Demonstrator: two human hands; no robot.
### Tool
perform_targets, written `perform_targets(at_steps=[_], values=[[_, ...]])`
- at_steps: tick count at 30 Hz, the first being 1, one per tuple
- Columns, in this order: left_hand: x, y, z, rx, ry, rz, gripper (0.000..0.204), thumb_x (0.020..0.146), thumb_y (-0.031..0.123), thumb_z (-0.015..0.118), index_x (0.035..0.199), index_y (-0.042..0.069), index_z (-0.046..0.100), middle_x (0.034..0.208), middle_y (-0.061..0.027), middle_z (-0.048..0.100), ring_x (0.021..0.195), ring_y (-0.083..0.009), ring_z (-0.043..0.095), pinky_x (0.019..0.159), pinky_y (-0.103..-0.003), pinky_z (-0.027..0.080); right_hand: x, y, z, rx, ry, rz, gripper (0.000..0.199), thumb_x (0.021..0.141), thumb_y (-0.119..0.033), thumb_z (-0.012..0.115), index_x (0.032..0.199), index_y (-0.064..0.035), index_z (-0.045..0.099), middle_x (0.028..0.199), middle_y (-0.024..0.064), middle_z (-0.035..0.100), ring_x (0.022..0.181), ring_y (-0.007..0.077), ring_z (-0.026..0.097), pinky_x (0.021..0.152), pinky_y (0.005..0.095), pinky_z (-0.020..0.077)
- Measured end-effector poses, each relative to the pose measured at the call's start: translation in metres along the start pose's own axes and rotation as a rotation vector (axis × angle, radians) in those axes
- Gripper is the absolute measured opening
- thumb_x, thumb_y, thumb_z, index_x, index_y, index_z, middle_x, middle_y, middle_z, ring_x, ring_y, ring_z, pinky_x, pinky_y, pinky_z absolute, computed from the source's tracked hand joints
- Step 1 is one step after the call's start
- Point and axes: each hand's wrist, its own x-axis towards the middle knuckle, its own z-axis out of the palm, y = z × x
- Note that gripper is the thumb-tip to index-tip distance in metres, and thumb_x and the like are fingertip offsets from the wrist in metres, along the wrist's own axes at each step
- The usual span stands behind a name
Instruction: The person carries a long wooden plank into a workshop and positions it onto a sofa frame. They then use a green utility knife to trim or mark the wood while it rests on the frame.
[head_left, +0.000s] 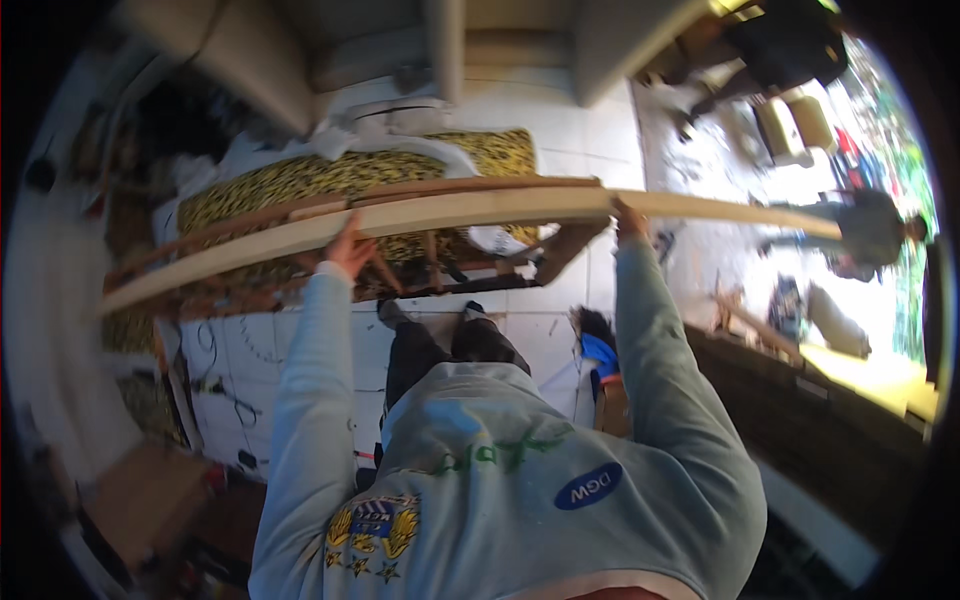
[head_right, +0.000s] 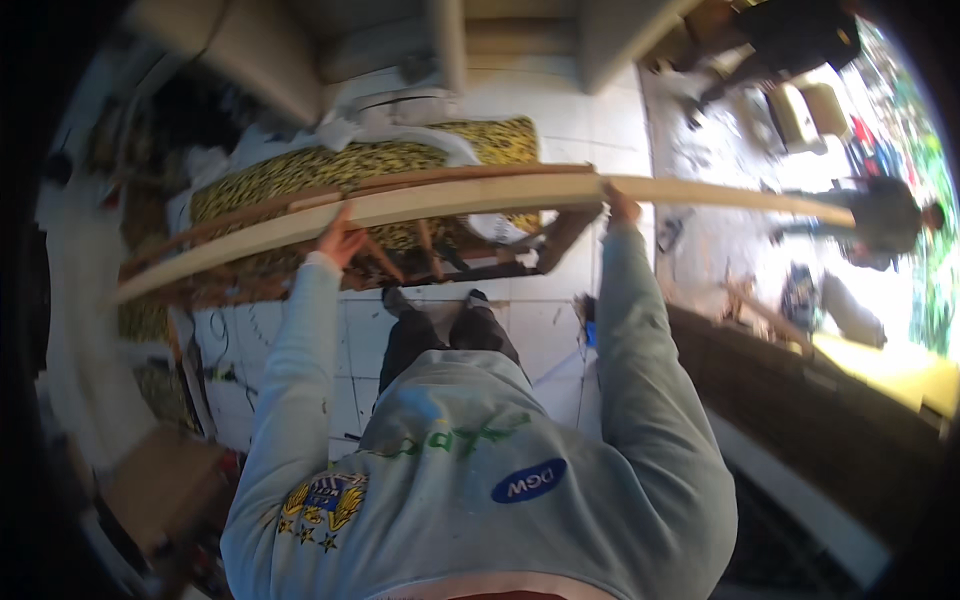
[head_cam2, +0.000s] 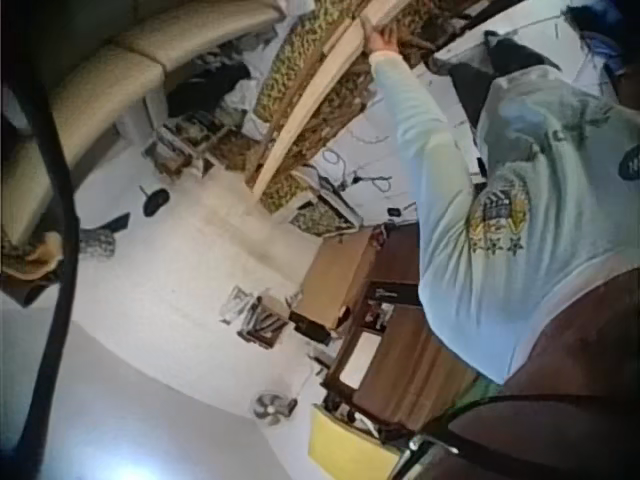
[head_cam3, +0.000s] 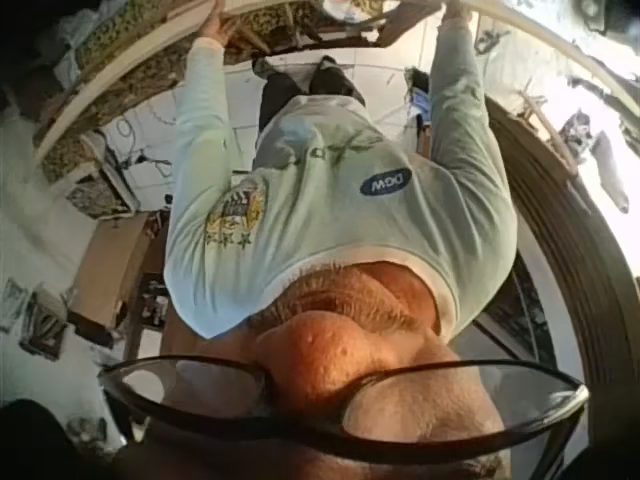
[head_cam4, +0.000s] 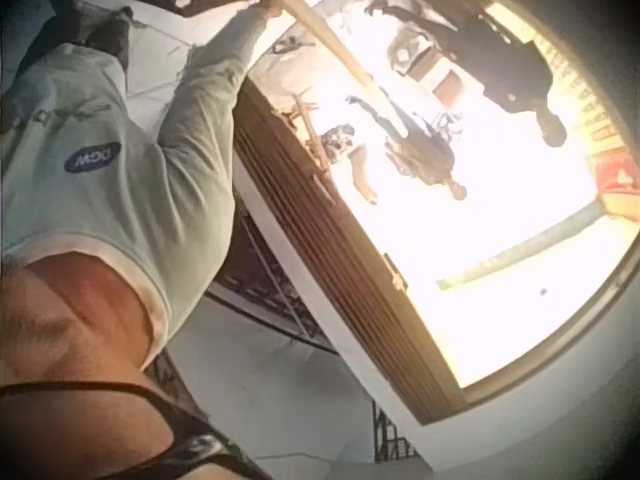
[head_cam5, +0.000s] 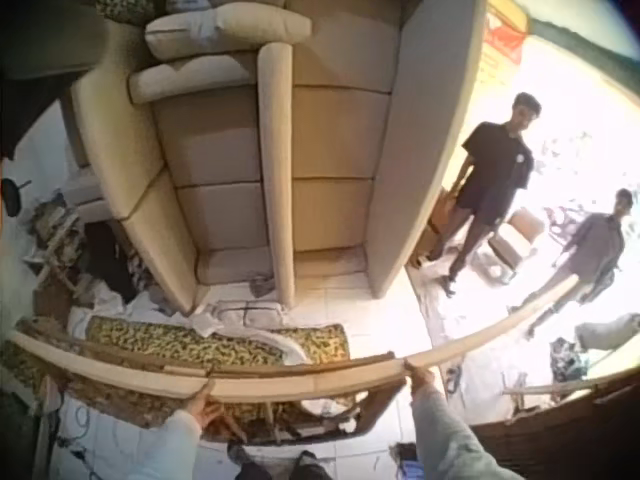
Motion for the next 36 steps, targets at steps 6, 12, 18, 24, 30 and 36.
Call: perform_targets(at_steps=[6, 12, 18, 24, 30, 36], values=[[-0.039, 0.026, 0.021, 0.300, 0.065, -0.140, 0.093, 0.068, 0.066, 0.075, 0.137, 0.014, 0.043, 0.112, -0.0057, 0.060, 0.103, -0.0196, 0.060, 0.086, -0.032, 0.052, -0.029, 0.005, 0.001, -0.095, 0.078, -0.139, 0.077, 0.068, -0.045, 0.083, 0.118, 0.0098, 0.060, 0.122, 0.0176, 0.063, 0.112, 0.0262, 0.060, 0.097, 0.0344, 0.0426], [0.005, 0.014, 0.006, 0.285, 0.138, -0.208, 0.069, 0.067, 0.076, 0.068, 0.098, 0.015, 0.060, 0.086, 0.0017, 0.064, 0.078, -0.0154, 0.062, 0.065, -0.031, 0.047, -0.017, 0.008, -0.022, 0.168, -0.105, 0.071, 0.053, 0.077, -0.022, 0.080, 0.120, -0.0007, 0.058, 0.116, 0.0104, 0.063, 0.101, 0.0254, 0.063, 0.084, 0.0399, 0.0553], [-0.045, 0.037, 0.018, 0.696, 0.236, -0.235, 0.085, 0.071, 0.083, 0.055, 0.120, 0.013, 0.057, 0.098, -0.0036, 0.065, 0.072, -0.0099, 0.063, 0.060, -0.028, 0.051, -0.039, 0.014, -0.011, 0.114, -0.148, 0.061, 0.056, 0.080, -0.041, 0.075, 0.127, -0.0179, 0.056, 0.125, 0.0084, 0.058, 0.114, 0.0216, 0.056, 0.090, 0.0438, 0.0422], [0.028, -0.066, -0.074, 0.134, -0.121, 0.039, 0.073, 0.093, 0.064, 0.041, 0.140, 0.008, 0.043, 0.125, -0.0110, 0.059, 0.104, -0.0233, 0.061, 0.083, -0.032, 0.050, 0.016, 0.087, -0.012, -0.042, 0.228, -0.028, 0.076, 0.084, -0.047, 0.068, 0.134, 0.0027, 0.040, 0.092, 0.0135, 0.062, 0.076, 0.0257, 0.061, 0.064, 0.0446, 0.0475], [-0.017, -0.133, -0.161, 0.680, 0.159, -0.085, 0.058, 0.092, 0.064, 0.044, 0.081, 0.008, 0.057, 0.060, -0.0009, 0.046, 0.044, -0.0154, 0.043, 0.040, -0.032, 0.034, -0.182, 0.128, -0.019, -0.585, 0.083, -0.058, 0.079, 0.084, -0.049, 0.066, 0.137, 0.0032, 0.039, 0.127, 0.0329, 0.053, 0.121, 0.0429, 0.051, 0.104, 0.0443, 0.0411], [-0.010, -0.123, -0.163, 1.073, -0.269, -0.177, 0.053, 0.093, 0.060, 0.046, 0.091, 0.007, 0.054, 0.069, -0.0027, 0.049, 0.052, -0.0164, 0.047, 0.046, -0.032, 0.038, -0.328, 0.219, -0.027, -0.956, -0.207, 0.252, 0.057, 0.085, -0.041, 0.066, 0.128, -0.0047, 0.052, 0.126, 0.0199, 0.059, 0.120, 0.0364, 0.054, 0.101, 0.0441, 0.0443]])
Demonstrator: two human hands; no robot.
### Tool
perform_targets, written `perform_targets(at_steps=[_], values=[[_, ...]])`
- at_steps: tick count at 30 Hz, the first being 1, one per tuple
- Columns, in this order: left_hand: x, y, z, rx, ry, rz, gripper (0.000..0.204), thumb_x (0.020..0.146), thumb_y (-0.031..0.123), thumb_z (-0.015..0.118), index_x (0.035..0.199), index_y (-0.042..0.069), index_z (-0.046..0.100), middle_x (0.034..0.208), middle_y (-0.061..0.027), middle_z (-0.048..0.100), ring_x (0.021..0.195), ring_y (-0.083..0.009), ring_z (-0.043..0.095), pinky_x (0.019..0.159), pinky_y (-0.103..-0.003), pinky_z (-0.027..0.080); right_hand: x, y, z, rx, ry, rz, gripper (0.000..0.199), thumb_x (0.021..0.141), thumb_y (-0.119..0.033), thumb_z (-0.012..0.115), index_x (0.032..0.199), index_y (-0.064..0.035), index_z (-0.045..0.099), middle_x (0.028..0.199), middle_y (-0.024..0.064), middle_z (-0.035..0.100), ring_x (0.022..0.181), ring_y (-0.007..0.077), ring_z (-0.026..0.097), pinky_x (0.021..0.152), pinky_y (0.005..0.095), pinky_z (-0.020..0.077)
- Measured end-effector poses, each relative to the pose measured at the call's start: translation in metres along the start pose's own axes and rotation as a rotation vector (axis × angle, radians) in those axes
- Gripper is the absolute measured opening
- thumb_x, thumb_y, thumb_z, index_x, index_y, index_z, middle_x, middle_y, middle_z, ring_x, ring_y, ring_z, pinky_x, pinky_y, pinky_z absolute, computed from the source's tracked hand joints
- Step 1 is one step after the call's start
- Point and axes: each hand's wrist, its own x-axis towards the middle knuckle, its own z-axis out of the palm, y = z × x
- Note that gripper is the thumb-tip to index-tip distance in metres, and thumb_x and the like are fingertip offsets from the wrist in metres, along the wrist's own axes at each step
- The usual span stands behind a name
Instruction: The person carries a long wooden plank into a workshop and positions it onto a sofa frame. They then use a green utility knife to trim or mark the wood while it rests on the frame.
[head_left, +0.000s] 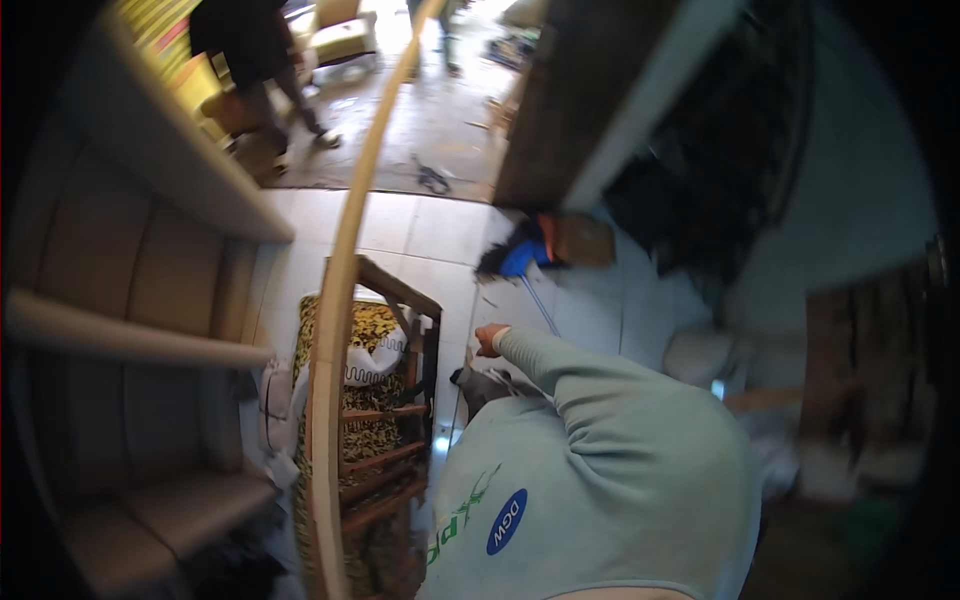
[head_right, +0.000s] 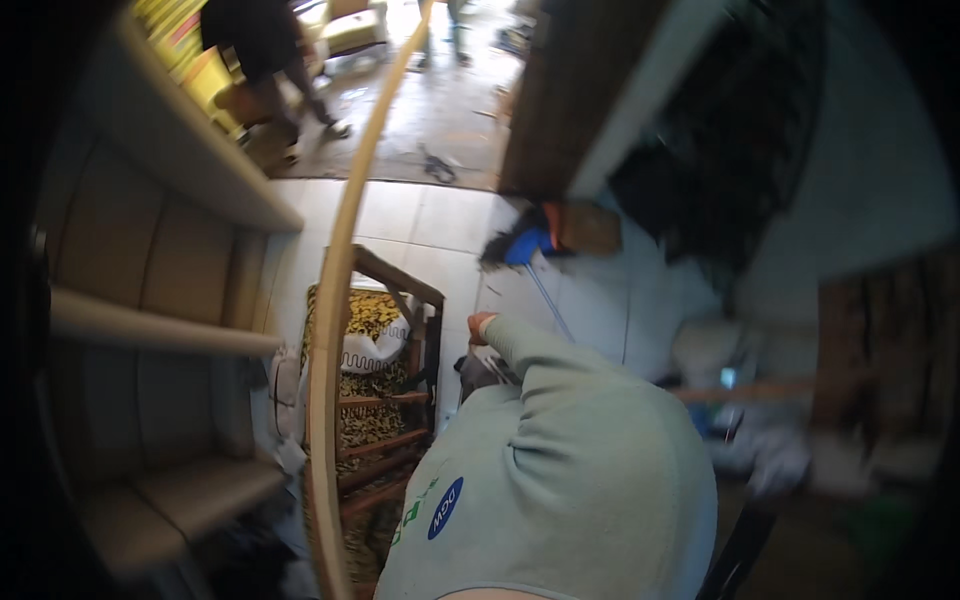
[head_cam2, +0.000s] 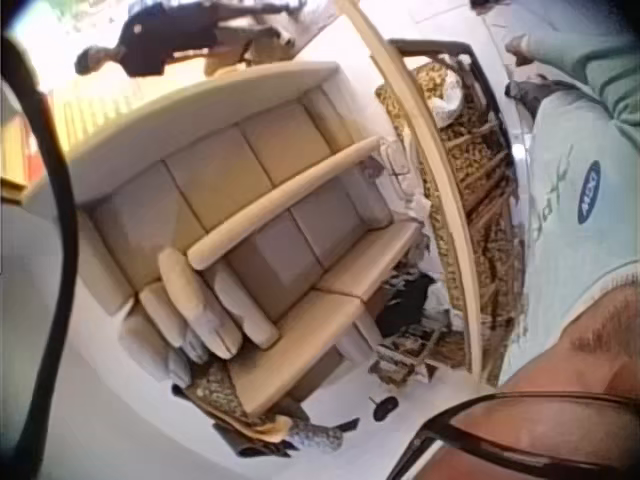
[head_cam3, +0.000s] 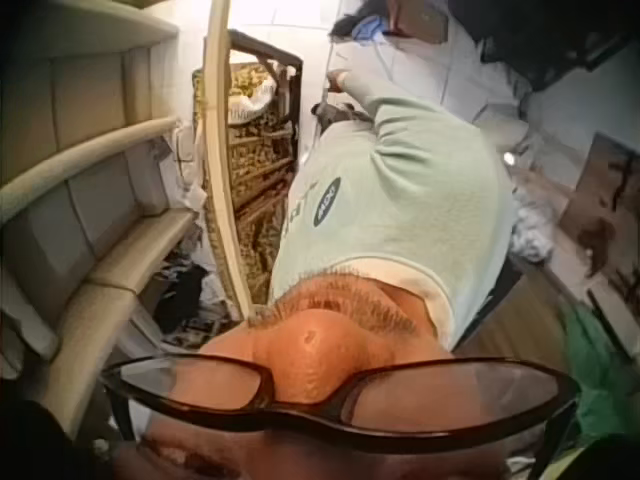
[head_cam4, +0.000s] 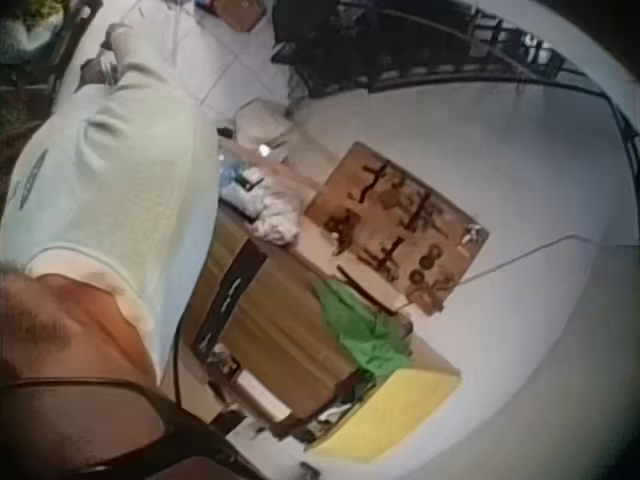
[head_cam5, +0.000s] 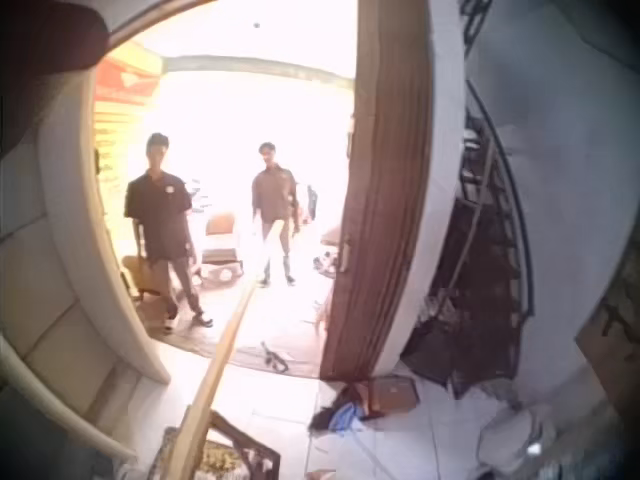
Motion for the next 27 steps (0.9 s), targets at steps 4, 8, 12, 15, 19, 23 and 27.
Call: perform_targets(at_steps=[4, 8, 12, 15, 19, 23, 27], values=[[0.007, 0.031, -0.019, 0.270, -0.145, 0.078, 0.051, 0.094, 0.057, 0.048, 0.097, 0.006, 0.053, 0.075, -0.0039, 0.052, 0.058, -0.0170, 0.049, 0.050, -0.032, 0.040, -0.073, 0.038, 0.099, 0.475, 0.226, 0.320, 0.050, 0.084, -0.037, 0.066, 0.123, -0.0081, 0.059, 0.125, 0.0203, 0.060, 0.117, 0.0354, 0.058, 0.098, 0.0432, 0.0468], [0.006, 0.062, -0.020, 0.551, -0.266, 0.134, 0.050, 0.094, 0.054, 0.049, 0.104, 0.005, 0.051, 0.081, -0.0051, 0.054, 0.063, -0.0177, 0.052, 0.054, -0.032, 0.043, -0.131, 0.075, 0.225, 0.713, 0.203, 0.368, 0.061, 0.080, -0.045, 0.068, 0.127, -0.0092, 0.056, 0.128, 0.0207, 0.058, 0.118, 0.0365, 0.055, 0.100, 0.0444, 0.0446], [-0.005, 0.063, -0.021, 0.746, -0.365, 0.158, 0.050, 0.095, 0.052, 0.051, 0.110, 0.005, 0.050, 0.087, -0.0063, 0.057, 0.068, -0.0183, 0.055, 0.058, -0.032, 0.045, -0.187, 0.099, 0.300, 0.716, 0.116, 0.421, 0.062, 0.080, -0.042, 0.068, 0.128, -0.0060, 0.056, 0.127, 0.0209, 0.059, 0.115, 0.0366, 0.057, 0.099, 0.0437, 0.0457], [-0.020, 0.055, -0.006, 0.899, -0.442, 0.157, 0.050, 0.095, 0.050, 0.052, 0.115, 0.004, 0.049, 0.091, -0.0072, 0.058, 0.072, -0.0188, 0.057, 0.061, -0.031, 0.047, -0.217, 0.147, 0.360, 0.959, 0.207, 0.575, 0.064, 0.080, -0.041, 0.068, 0.130, -0.0014, 0.054, 0.126, 0.0203, 0.059, 0.113, 0.0360, 0.059, 0.098, 0.0428, 0.0468], [-0.037, 0.046, 0.036, 1.064, -0.545, 0.184, 0.051, 0.095, 0.047, 0.053, 0.121, 0.003, 0.047, 0.097, -0.0084, 0.061, 0.078, -0.0195, 0.059, 0.065, -0.031, 0.049, -0.278, 0.166, 0.389, 1.087, 0.340, 0.732, 0.050, 0.087, -0.037, 0.064, 0.120, 0.0011, 0.061, 0.126, 0.0229, 0.058, 0.116, 0.0362, 0.057, 0.099, 0.0450, 0.0462], [-0.075, 0.035, 0.120, 1.090, -0.639, 0.240, 0.053, 0.096, 0.045, 0.054, 0.127, 0.002, 0.046, 0.104, -0.0096, 0.063, 0.083, -0.0201, 0.062, 0.069, -0.031, 0.052, -0.330, 0.222, 0.406, 1.242, 0.318, 0.735, 0.056, 0.087, -0.037, 0.064, 0.130, -0.0020, 0.054, 0.134, 0.0196, 0.053, 0.122, 0.0338, 0.053, 0.103, 0.0438, 0.0426], [-0.139, 0.023, 0.211, 0.943, -0.589, 0.163, 0.051, 0.095, 0.044, 0.056, 0.125, 0.004, 0.050, 0.107, -0.0097, 0.064, 0.080, -0.0191, 0.063, 0.065, -0.032, 0.052, -0.341, 0.297, 0.472, 1.138, 0.448, 0.794, 0.061, 0.087, -0.043, 0.062, 0.131, -0.0031, 0.052, 0.136, 0.0191, 0.052, 0.124, 0.0340, 0.051, 0.105, 0.0432, 0.0407]])
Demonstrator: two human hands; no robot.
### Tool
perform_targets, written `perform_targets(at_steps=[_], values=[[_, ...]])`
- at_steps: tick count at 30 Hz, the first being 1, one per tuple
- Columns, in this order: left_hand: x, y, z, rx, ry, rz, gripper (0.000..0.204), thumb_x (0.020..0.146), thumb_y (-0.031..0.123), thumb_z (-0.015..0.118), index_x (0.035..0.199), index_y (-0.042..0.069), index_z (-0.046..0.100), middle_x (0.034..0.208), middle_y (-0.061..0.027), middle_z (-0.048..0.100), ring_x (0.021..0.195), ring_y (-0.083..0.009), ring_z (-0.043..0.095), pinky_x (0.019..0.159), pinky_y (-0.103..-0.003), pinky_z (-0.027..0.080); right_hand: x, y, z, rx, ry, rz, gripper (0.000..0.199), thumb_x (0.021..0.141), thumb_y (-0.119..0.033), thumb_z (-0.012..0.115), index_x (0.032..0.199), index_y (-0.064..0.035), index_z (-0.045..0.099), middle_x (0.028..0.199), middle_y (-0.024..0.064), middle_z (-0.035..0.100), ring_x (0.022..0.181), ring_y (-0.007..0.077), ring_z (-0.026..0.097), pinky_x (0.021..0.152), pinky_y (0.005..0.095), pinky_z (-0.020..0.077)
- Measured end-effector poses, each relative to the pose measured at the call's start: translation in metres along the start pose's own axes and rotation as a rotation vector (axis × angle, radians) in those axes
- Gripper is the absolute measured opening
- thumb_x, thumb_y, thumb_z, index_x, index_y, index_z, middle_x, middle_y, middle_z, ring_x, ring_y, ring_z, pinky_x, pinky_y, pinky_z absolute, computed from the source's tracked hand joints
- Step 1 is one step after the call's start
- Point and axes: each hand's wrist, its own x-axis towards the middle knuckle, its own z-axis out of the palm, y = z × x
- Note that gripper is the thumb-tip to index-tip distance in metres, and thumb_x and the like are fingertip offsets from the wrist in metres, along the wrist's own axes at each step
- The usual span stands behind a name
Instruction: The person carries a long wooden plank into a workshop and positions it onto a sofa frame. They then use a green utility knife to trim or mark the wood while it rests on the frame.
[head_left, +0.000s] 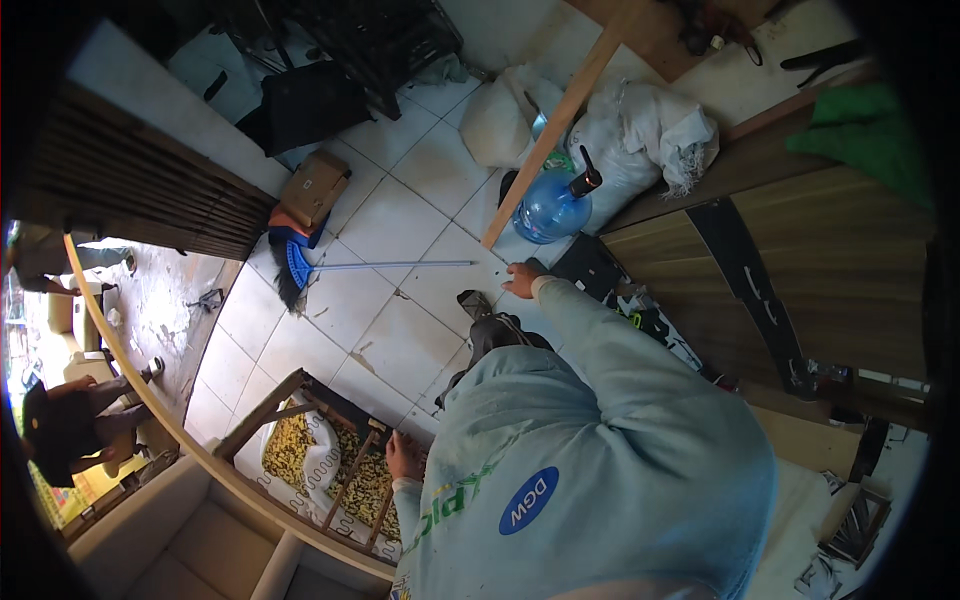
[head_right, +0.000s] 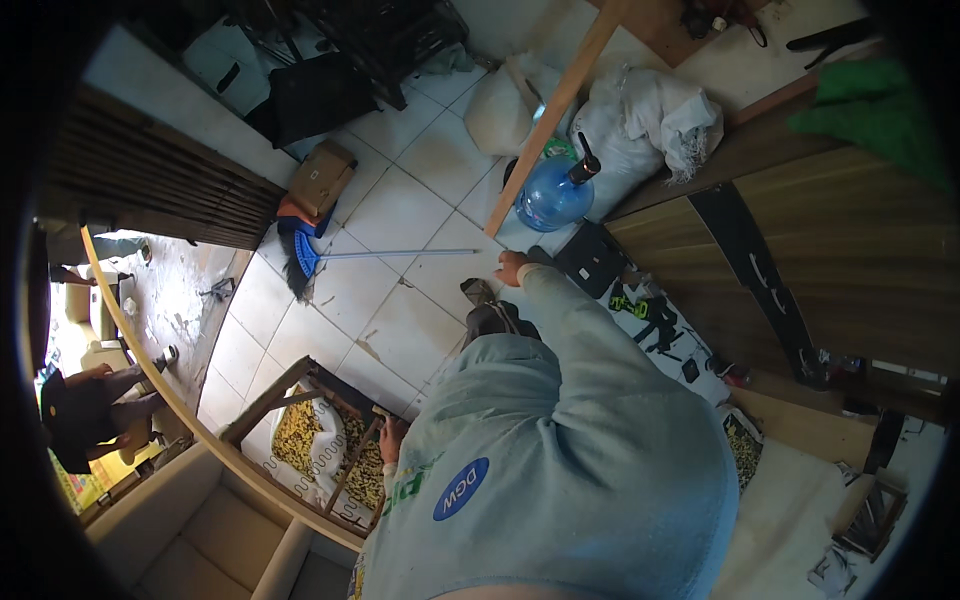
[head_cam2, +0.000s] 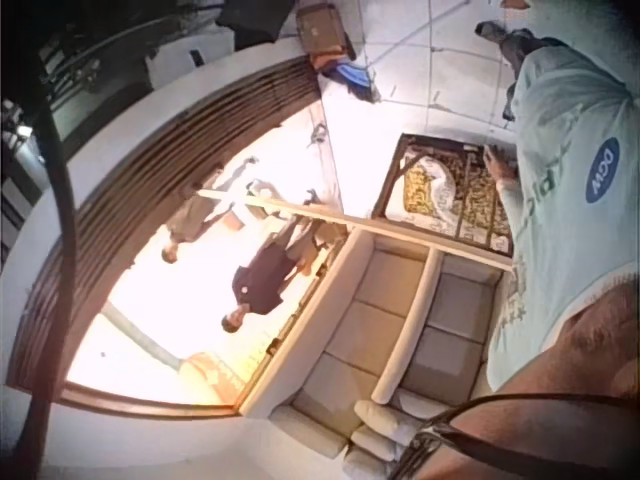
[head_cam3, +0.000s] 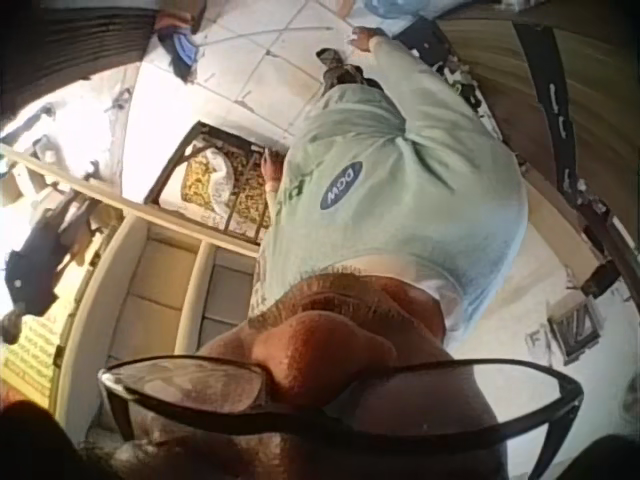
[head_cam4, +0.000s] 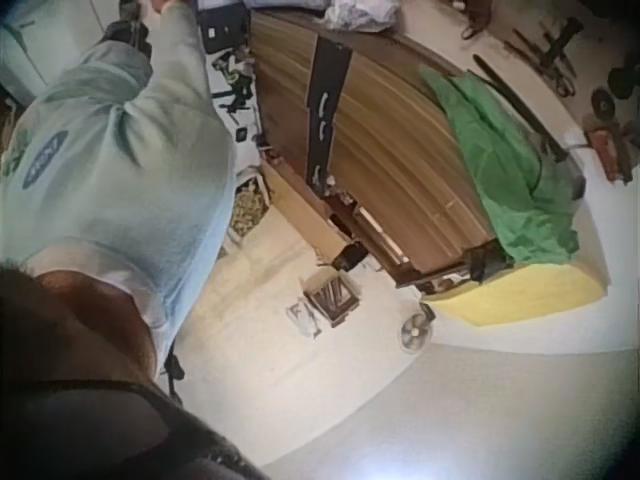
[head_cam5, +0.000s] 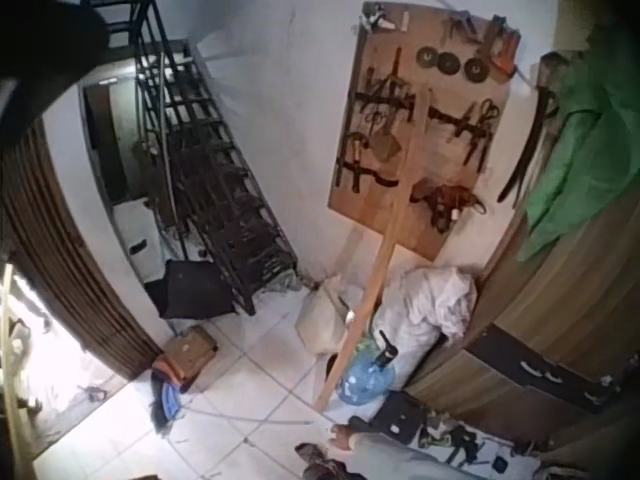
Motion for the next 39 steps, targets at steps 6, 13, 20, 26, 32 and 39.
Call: perform_targets(at_steps=[6, 13, 20, 26, 32, 39], values=[[-0.005, 0.051, 0.068, 0.127, -0.016, -0.002, 0.046, 0.095, 0.039, 0.058, 0.125, 0.004, 0.051, 0.117, -0.0122, 0.061, 0.077, -0.0159, 0.062, 0.063, -0.027, 0.050, 0.060, 0.083, -0.087, 0.217, 0.300, 0.046, 0.053, 0.085, -0.036, 0.066, 0.123, -0.0012, 0.058, 0.128, 0.0213, 0.057, 0.120, 0.0363, 0.054, 0.102, 0.0400, 0.0426], [-0.013, 0.067, 0.041, 0.486, -0.007, -0.092, 0.053, 0.096, 0.041, 0.056, 0.130, 0.001, 0.049, 0.120, -0.0154, 0.061, 0.106, -0.0250, 0.062, 0.081, -0.035, 0.053, 0.062, 0.109, -0.079, 0.327, 0.421, 0.233, 0.048, 0.085, -0.036, 0.066, 0.119, -0.0021, 0.061, 0.120, 0.0197, 0.062, 0.112, 0.0343, 0.059, 0.097, 0.0386, 0.0455], [0.005, 0.095, 0.001, 0.706, 0.126, -0.093, 0.053, 0.096, 0.045, 0.053, 0.131, 0.006, 0.049, 0.125, -0.0113, 0.060, 0.110, -0.0270, 0.060, 0.085, -0.040, 0.050, 0.036, 0.089, 0.037, 0.454, 0.183, 0.186, 0.050, 0.084, -0.038, 0.067, 0.120, -0.0044, 0.060, 0.119, 0.0176, 0.063, 0.112, 0.0339, 0.059, 0.095, 0.0407, 0.0469], [0.029, 0.118, -0.009, 0.715, 0.064, -0.070, 0.049, 0.096, 0.046, 0.053, 0.125, 0.006, 0.053, 0.110, -0.0079, 0.063, 0.093, -0.0184, 0.060, 0.071, -0.033, 0.048, -0.026, 0.077, 0.109, 0.521, 0.024, 0.347, 0.052, 0.084, -0.037, 0.068, 0.122, -0.0025, 0.060, 0.118, 0.0193, 0.064, 0.110, 0.0337, 0.061, 0.097, 0.0389, 0.0465], [0.038, 0.131, -0.021, 0.791, -0.031, 0.117, 0.055, 0.094, 0.048, 0.055, 0.130, 0.007, 0.050, 0.123, -0.0116, 0.060, 0.104, -0.0237, 0.060, 0.078, -0.036, 0.049, -0.049, 0.112, 0.158, 0.277, -0.090, 0.403, 0.050, 0.086, -0.038, 0.064, 0.122, -0.0032, 0.061, 0.126, 0.0195, 0.060, 0.117, 0.0339, 0.057, 0.101, 0.0402, 0.0446], [0.027, 0.148, -0.024, 0.712, 0.089, -0.038, 0.046, 0.096, 0.036, 0.058, 0.126, 0.001, 0.052, 0.112, -0.0107, 0.063, 0.099, -0.0209, 0.062, 0.081, -0.033, 0.051, -0.049, 0.112, 0.175, 0.675, 0.246, 0.533, 0.052, 0.087, -0.041, 0.063, 0.125, -0.0059, 0.060, 0.128, 0.0211, 0.057, 0.122, 0.0340, 0.053, 0.101, 0.0393, 0.0434]])
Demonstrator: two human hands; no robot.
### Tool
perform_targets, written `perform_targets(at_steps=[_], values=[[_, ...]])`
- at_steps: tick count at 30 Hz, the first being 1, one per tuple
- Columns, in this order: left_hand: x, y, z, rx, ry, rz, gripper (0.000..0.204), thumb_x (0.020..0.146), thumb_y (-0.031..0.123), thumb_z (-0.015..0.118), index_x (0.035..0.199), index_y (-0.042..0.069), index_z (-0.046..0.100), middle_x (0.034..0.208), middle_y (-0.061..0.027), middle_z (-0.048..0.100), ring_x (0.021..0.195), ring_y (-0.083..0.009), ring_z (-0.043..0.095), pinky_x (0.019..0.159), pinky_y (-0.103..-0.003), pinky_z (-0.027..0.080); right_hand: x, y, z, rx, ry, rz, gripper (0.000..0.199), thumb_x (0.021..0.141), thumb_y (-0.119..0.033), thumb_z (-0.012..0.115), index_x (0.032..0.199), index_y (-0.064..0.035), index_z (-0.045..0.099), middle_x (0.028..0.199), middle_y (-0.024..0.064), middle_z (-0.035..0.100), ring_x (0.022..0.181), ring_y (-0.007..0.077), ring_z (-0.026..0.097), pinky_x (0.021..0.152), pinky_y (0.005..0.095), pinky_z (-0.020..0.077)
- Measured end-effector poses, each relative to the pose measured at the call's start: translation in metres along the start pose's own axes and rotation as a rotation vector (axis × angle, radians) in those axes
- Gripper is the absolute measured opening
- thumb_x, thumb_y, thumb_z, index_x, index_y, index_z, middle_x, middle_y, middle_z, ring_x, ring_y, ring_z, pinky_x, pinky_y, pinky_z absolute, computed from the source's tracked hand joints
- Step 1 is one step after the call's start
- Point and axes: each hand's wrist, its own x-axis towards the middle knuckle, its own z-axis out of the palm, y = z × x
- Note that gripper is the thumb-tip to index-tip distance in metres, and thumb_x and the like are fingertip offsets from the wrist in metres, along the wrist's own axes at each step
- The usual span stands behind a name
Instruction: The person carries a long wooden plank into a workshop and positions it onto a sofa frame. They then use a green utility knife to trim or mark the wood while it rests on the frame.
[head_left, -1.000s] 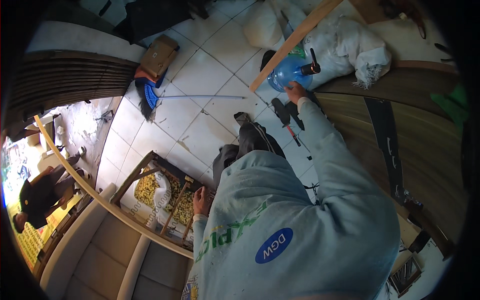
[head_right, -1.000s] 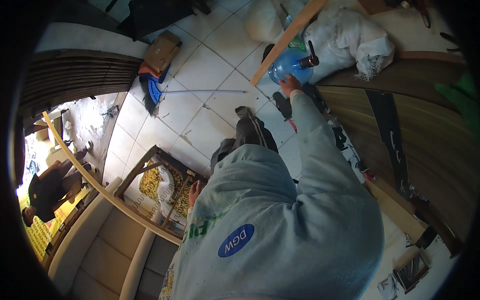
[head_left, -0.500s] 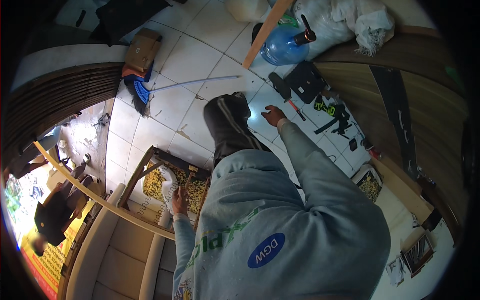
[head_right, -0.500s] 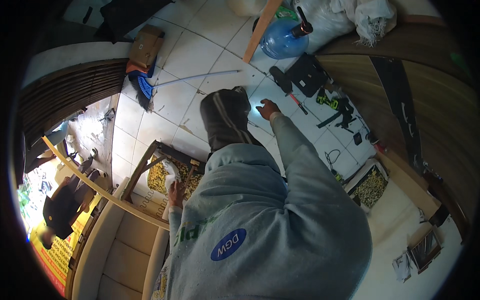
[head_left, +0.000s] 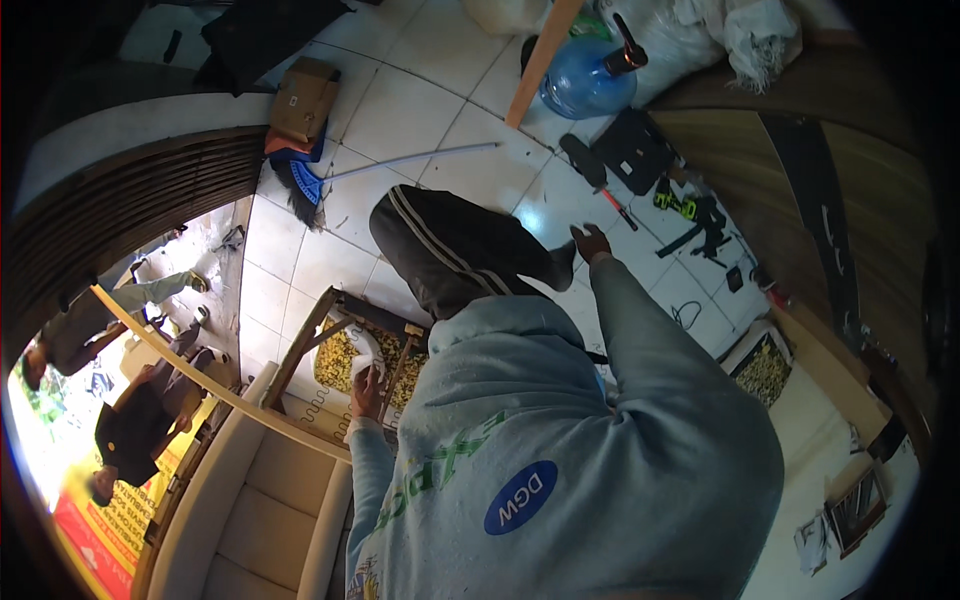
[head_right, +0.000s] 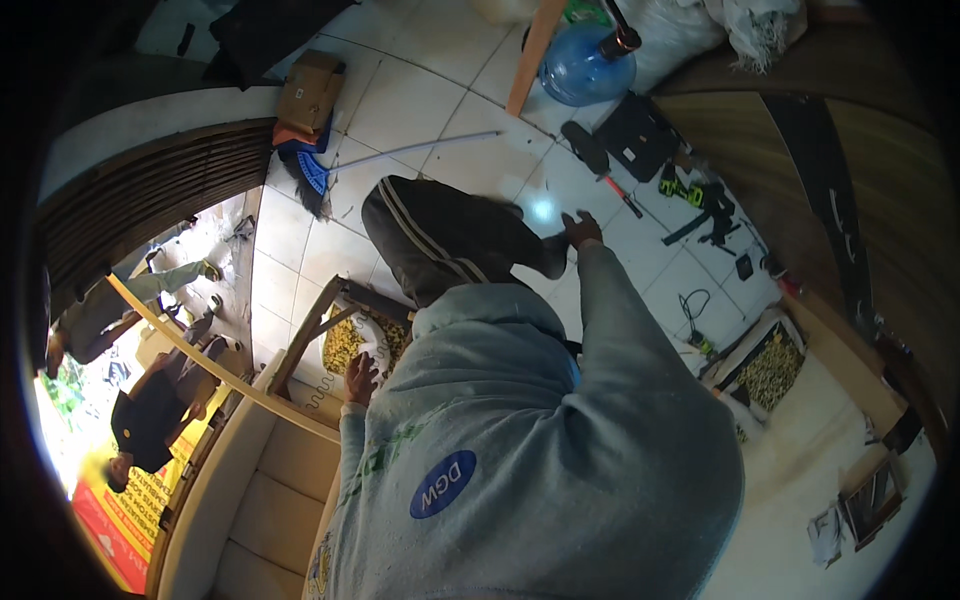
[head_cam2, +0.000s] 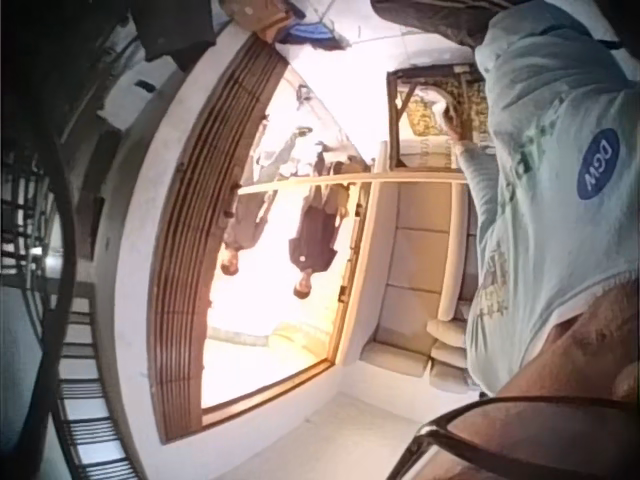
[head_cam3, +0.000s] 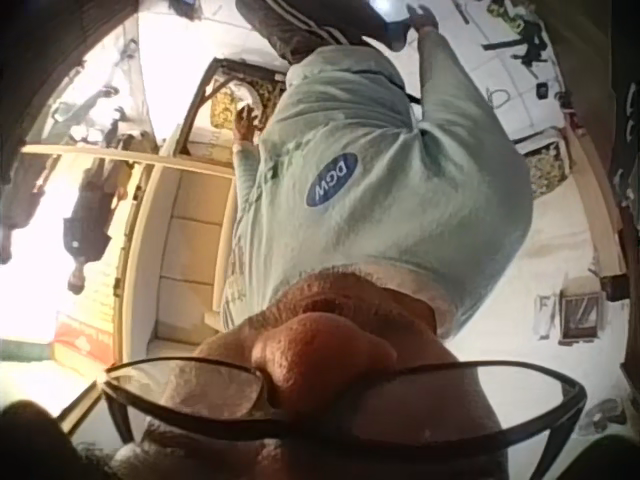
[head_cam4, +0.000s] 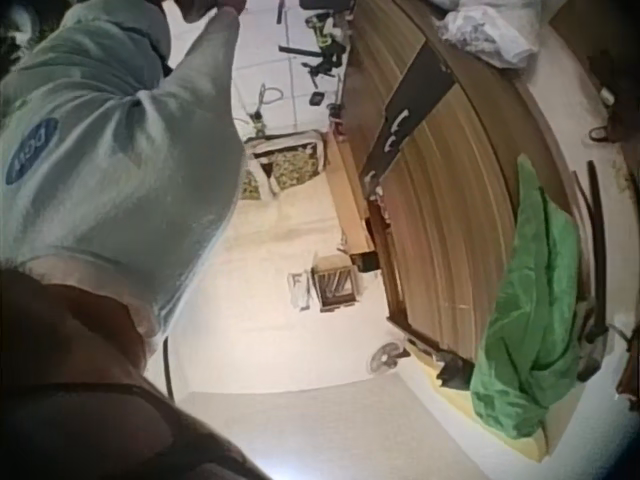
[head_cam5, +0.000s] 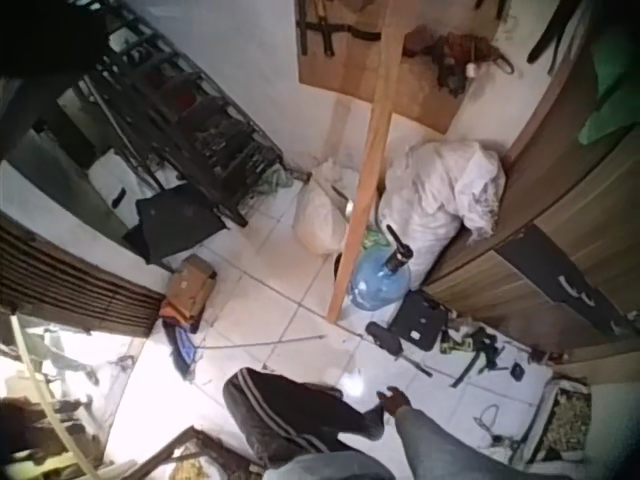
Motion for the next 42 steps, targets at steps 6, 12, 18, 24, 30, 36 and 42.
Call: perform_targets(at_steps=[6, 12, 18, 24, 30, 36, 42], values=[[0.017, -0.040, -0.026, -0.007, 0.012, 0.021, 0.050, 0.094, 0.044, 0.057, 0.128, 0.009, 0.050, 0.120, -0.0116, 0.061, 0.100, -0.0244, 0.062, 0.073, -0.036, 0.050, 0.034, 0.136, 0.062, -0.639, -0.766, -0.183, 0.059, 0.095, -0.052, 0.040, 0.142, -0.0161, 0.043, 0.139, 0.0163, 0.050, 0.126, 0.0295, 0.051, 0.105, 0.0411, 0.0384], [0.059, 0.016, -0.012, -0.099, 0.066, 0.109, 0.047, 0.095, 0.044, 0.056, 0.128, 0.011, 0.050, 0.124, -0.0079, 0.060, 0.099, -0.0227, 0.061, 0.074, -0.038, 0.049, 0.014, 0.011, -0.042, -0.443, -0.391, 0.063, 0.067, 0.090, -0.056, 0.050, 0.128, -0.0014, 0.056, 0.137, 0.0174, 0.052, 0.130, 0.0317, 0.046, 0.110, 0.0378, 0.0342], [0.072, 0.009, 0.067, -0.077, -0.111, 0.039, 0.049, 0.093, 0.041, 0.060, 0.123, 0.002, 0.054, 0.108, -0.0111, 0.064, 0.090, -0.0204, 0.064, 0.068, -0.034, 0.052, 0.136, -0.200, -0.105, -0.393, -0.142, -0.276, 0.053, 0.090, -0.043, 0.057, 0.126, -0.0052, 0.057, 0.132, 0.0228, 0.053, 0.124, 0.0348, 0.050, 0.101, 0.0422, 0.0418], [0.085, 0.070, 0.100, -0.127, -0.087, 0.017, 0.051, 0.093, 0.039, 0.060, 0.120, -0.004, 0.055, 0.104, -0.0138, 0.066, 0.089, -0.0227, 0.066, 0.074, -0.036, 0.055, 0.213, -0.425, -0.158, -0.207, 0.132, -0.649, 0.040, 0.088, -0.042, 0.059, 0.110, -0.0089, 0.064, 0.118, 0.0157, 0.064, 0.109, 0.0328, 0.060, 0.095, 0.0406, 0.0446], [0.092, 0.160, 0.094, -0.171, 0.046, 0.110, 0.046, 0.094, 0.036, 0.060, 0.117, -0.003, 0.057, 0.104, -0.0122, 0.066, 0.090, -0.0199, 0.065, 0.077, -0.034, 0.055, 0.362, -0.533, -0.219, -0.309, 0.304, -0.590, 0.048, 0.087, -0.038, 0.062, 0.121, -0.0055, 0.059, 0.121, 0.0219, 0.061, 0.113, 0.0377, 0.057, 0.097, 0.0426, 0.0455], [0.063, 0.309, 0.139, -0.258, 0.037, -0.192, 0.047, 0.094, 0.041, 0.060, 0.123, 0.004, 0.055, 0.110, -0.0099, 0.065, 0.100, -0.0195, 0.062, 0.081, -0.031, 0.050, 0.293, -0.629, -0.300, -0.021, 0.925, -1.049, 0.033, 0.086, -0.022, 0.066, 0.112, -0.0016, 0.060, 0.102, 0.0195, 0.061, 0.101, 0.0366, 0.057, 0.090, 0.0428, 0.0438], [0.081, 0.343, 0.186, -0.195, -0.169, -0.049, 0.040, 0.097, 0.035, 0.056, 0.119, 0.002, 0.057, 0.103, -0.0095, 0.066, 0.092, -0.0183, 0.063, 0.080, -0.031, 0.049, 0.168, -0.627, -0.444, -0.078, 1.724, -0.571, 0.103, 0.069, -0.024, 0.086, 0.138, 0.0067, 0.016, 0.130, 0.0223, 0.034, 0.121, 0.0340, 0.042, 0.104, 0.0489, 0.0352]])
